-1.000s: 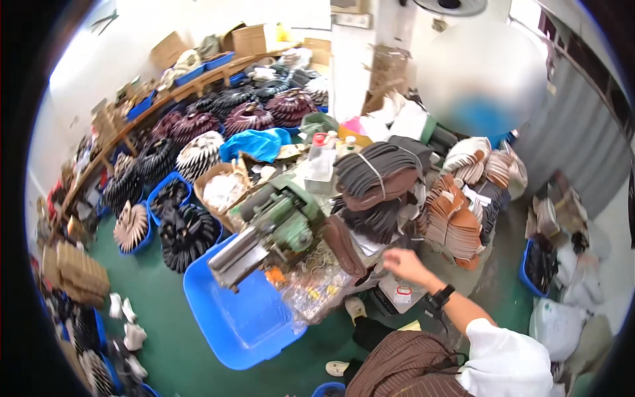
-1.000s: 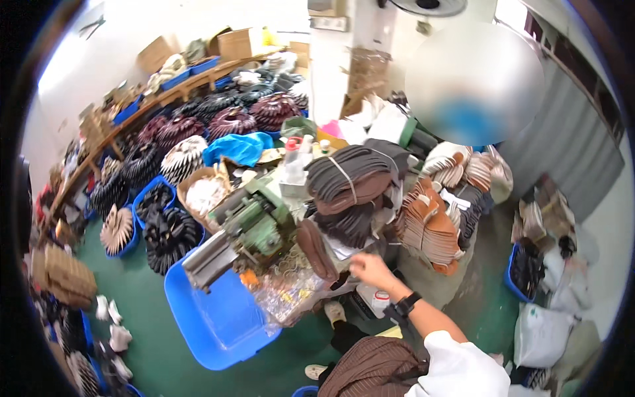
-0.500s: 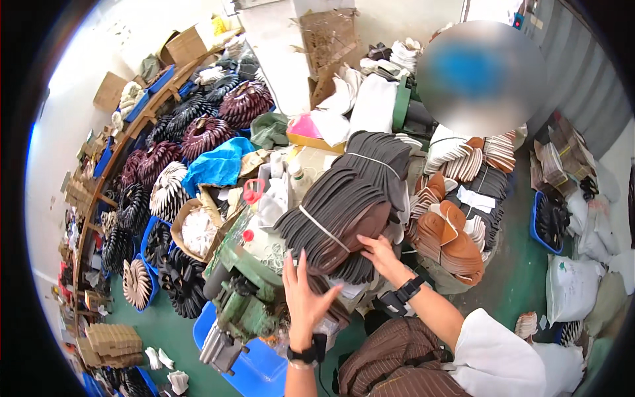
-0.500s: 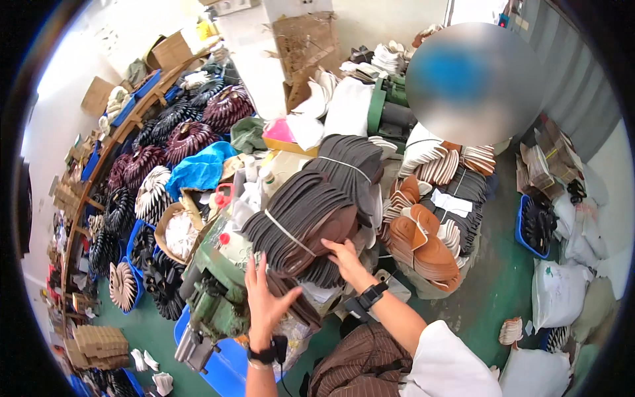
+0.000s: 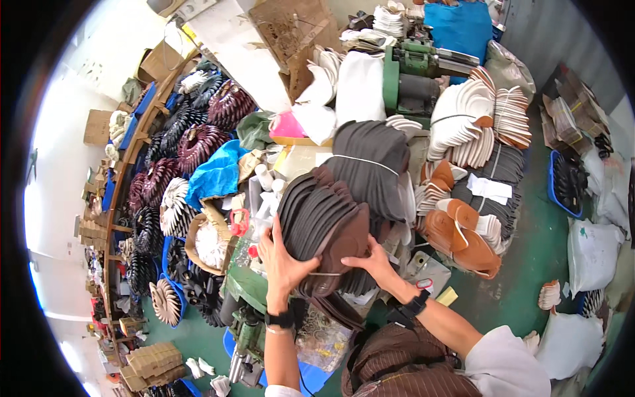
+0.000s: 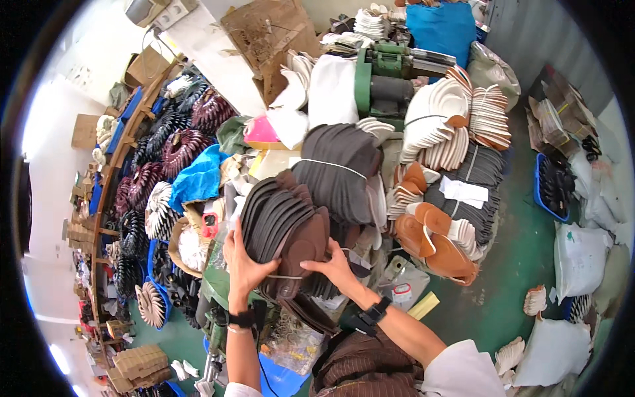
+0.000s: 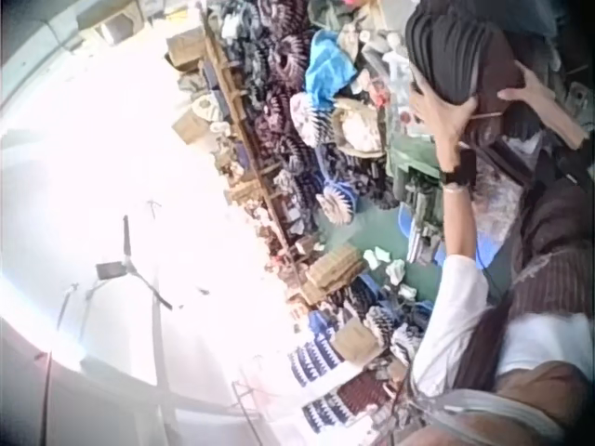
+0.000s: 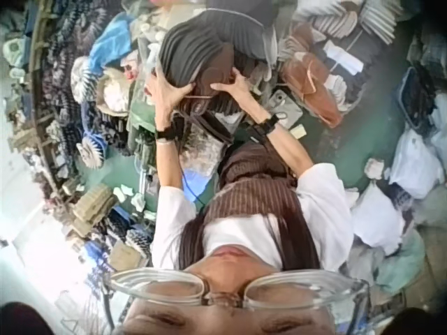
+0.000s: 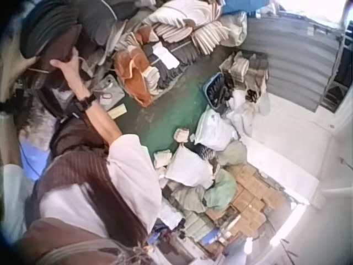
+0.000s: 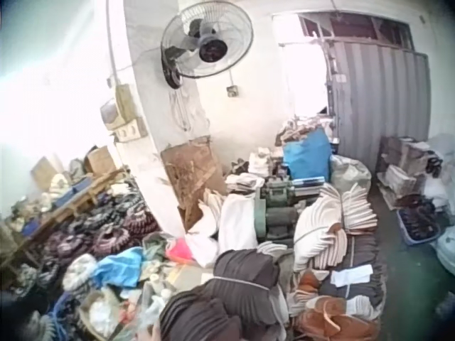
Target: The person repeatedly picks up stacks of brown and black shoe insoles, separates them, and places them into a blue bin. They handle the insoles one at a time or in small groups, aligning them before stacking. The process is repeated multiple times throughout the clip.
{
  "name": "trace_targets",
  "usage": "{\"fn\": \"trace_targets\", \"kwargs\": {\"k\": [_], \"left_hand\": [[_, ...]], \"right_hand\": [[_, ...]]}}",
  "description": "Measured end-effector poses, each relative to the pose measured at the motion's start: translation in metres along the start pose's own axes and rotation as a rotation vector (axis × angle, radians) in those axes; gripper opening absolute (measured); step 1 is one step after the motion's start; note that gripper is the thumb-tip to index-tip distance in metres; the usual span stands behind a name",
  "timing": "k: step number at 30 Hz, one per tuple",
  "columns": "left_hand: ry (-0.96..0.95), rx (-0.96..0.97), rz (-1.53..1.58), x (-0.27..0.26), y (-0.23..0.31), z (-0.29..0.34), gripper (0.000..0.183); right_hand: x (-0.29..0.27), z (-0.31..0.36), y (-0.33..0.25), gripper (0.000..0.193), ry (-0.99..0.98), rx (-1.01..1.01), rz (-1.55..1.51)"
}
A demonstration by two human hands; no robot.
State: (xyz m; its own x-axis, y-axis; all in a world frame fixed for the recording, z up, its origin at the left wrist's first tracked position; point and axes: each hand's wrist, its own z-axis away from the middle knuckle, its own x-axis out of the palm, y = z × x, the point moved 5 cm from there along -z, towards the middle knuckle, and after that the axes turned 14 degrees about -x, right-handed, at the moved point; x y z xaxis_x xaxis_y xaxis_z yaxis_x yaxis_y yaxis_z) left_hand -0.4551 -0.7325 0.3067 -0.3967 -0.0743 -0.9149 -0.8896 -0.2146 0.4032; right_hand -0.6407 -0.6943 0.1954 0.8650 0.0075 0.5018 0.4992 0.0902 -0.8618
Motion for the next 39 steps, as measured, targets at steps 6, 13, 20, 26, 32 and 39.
{"fn": "trace_targets", "kwargs": {"k": [6, 13, 20, 26, 32, 39], "left_hand": [[0.111, -0.038, 0.761, -0.058, -0.015, 0.064, 0.120], [0.018, -0.251, 0.986, -0.064, -0.051, 0.130, 0.124], [-0.137, -0.261, 0.858, -0.060, -0.082, 0.184, 0.067], [-0.110, -0.450, 1.066, -0.028, -0.127, 0.232, 0.114], [-0.193, -0.552, 1.152, -0.060, -0.095, 0.248, 0.109], [-0.036, -0.262, 0.980, -0.056, -0.107, 0.250, 0.080]], "right_hand": [[0.060, 0.018, -0.082, 0.123, -0.391, -0.489, 0.203], [0.102, 0.035, -0.112, 0.132, -0.775, -0.404, 0.309], [0.134, 0.045, -0.110, 0.118, -1.078, -0.503, 0.327], [0.145, 0.062, -0.094, 0.126, -1.247, -0.112, 0.166], [0.151, 0.076, -0.090, 0.131, -1.250, -0.112, 0.142], [0.153, 0.091, -0.094, 0.126, -1.066, -0.267, 0.112]]}}
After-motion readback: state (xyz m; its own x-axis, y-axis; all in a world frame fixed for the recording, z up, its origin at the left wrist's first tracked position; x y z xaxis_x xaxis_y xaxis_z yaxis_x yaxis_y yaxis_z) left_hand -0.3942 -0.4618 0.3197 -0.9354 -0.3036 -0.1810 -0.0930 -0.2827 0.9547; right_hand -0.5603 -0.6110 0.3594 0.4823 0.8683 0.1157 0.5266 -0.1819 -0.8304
